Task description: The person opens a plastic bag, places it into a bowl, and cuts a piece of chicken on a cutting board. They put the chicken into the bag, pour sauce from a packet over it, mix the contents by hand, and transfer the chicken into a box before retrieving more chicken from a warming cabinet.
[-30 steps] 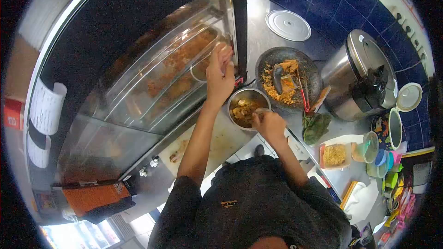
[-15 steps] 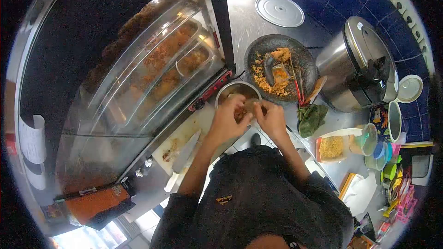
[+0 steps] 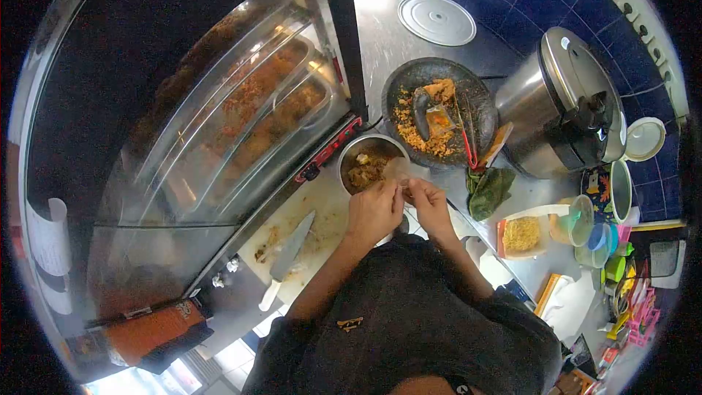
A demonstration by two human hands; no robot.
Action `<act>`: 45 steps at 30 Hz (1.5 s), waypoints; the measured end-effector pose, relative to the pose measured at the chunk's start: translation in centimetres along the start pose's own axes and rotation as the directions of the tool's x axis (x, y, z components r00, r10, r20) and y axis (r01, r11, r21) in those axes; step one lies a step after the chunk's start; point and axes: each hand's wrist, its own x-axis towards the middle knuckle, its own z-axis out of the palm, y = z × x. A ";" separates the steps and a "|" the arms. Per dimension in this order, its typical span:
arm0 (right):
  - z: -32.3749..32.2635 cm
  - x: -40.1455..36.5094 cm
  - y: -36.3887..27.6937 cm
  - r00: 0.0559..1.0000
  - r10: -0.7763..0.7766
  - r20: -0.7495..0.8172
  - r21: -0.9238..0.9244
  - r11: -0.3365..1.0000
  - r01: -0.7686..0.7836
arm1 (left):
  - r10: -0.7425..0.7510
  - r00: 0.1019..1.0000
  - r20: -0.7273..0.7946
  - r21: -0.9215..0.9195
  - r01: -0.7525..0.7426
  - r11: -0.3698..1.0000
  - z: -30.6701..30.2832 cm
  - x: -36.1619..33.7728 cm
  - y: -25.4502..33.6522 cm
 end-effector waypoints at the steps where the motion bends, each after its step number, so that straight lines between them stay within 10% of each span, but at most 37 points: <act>1: -0.3 0.0 0.4 0.994 0.103 0.033 0.195 0.975 -0.107 | 0.012 1.000 0.026 0.004 -0.012 1.000 -0.4 0.0 0.4; 5: -1.2 -0.3 0.1 0.984 0.119 0.135 -0.107 0.989 -0.105 | 0.071 0.992 0.103 -0.005 -0.071 0.997 -1.4 -0.2 1.6; 7: -0.1 -0.1 -1.0 0.950 0.279 0.143 0.473 0.823 -0.313 | 0.082 0.990 0.115 -0.029 -0.079 0.996 -0.9 -0.6 1.3; 29: -1.0 0.1 -0.2 0.954 0.230 0.194 0.508 0.808 -0.298 | 0.029 0.978 0.209 -0.105 -0.007 0.994 -0.2 -2.9 1.0; 35: -1.4 -1.4 -2.2 0.925 0.362 0.115 0.180 0.908 -0.377 | 0.058 0.985 0.165 -0.241 -0.017 0.970 -2.3 -3.3 0.9; 37: -2.6 -1.6 -1.8 0.950 0.145 0.278 -0.315 0.948 -0.052 | -0.052 0.976 0.213 -0.182 0.092 0.979 -3.7 -4.7 -0.7; 45: 0.4 -3.7 -10.7 0.991 -0.057 0.119 -0.920 0.369 0.132 | -0.631 0.776 -0.009 0.369 0.589 0.719 -8.5 -15.8 -8.4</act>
